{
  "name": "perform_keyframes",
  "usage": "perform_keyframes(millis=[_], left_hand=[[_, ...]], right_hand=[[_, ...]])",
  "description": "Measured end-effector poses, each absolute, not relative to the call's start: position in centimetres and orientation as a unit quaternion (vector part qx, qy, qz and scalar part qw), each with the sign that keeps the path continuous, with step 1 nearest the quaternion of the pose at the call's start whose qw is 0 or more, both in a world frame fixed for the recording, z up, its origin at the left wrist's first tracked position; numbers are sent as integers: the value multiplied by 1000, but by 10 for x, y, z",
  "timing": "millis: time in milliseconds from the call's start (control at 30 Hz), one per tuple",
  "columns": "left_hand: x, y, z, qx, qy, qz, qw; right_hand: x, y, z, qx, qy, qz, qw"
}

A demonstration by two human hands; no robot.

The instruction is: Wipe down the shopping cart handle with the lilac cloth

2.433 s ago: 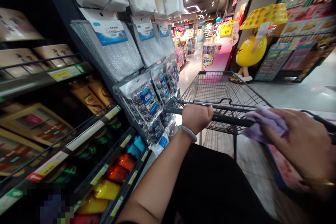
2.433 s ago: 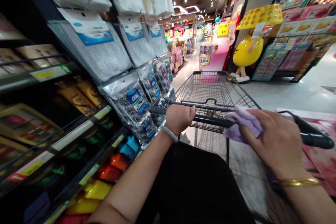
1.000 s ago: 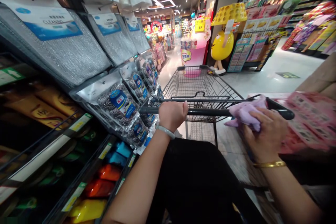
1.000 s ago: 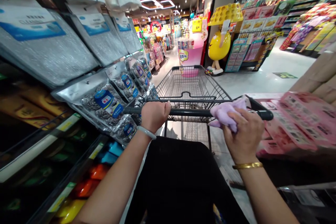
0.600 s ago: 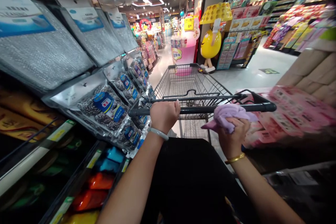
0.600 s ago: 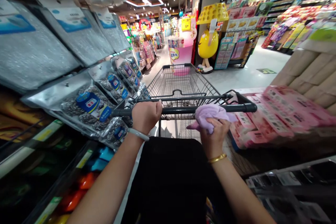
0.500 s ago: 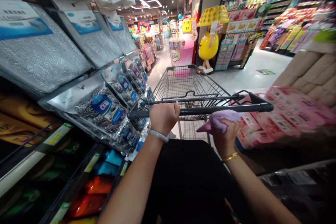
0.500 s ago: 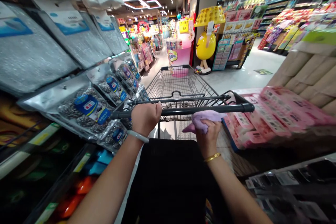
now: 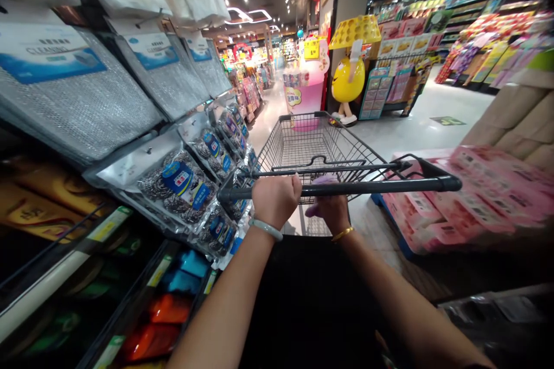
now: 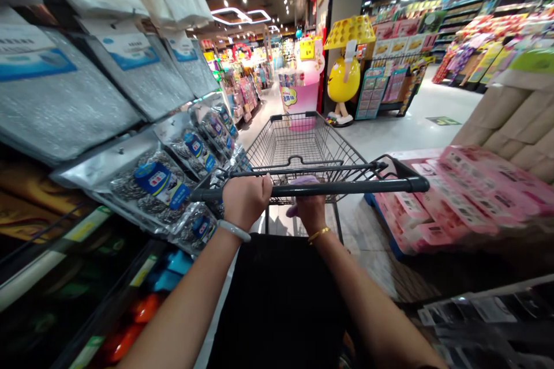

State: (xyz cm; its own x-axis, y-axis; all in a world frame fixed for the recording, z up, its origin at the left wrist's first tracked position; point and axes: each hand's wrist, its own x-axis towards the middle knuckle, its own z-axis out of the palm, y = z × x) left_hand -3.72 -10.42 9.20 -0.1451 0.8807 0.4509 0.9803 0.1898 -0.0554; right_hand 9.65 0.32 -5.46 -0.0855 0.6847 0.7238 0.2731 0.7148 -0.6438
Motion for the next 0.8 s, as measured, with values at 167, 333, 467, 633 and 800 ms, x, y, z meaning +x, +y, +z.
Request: perform_keyframes(millis=[167,333,467,633,800], left_hand=[[-37,-104,93,-626,-745,-127,190],[-34,-103,93,-630,-747,-126,172],[-35,-103,92,-625,-748,-134,179],[-35,-103,93,-630,-745,-126,178],[-35,-104,94,-627,-745,-129,184]], right_hand=[[83,0,-54,-325,-728,127,590],[74,7,-54,-309,-740,168,573],[64,1,-47,-287,-755,128,575],[56,1,-44,-280,-779,153,540],[52,2,-40,-266,-780,155,544]])
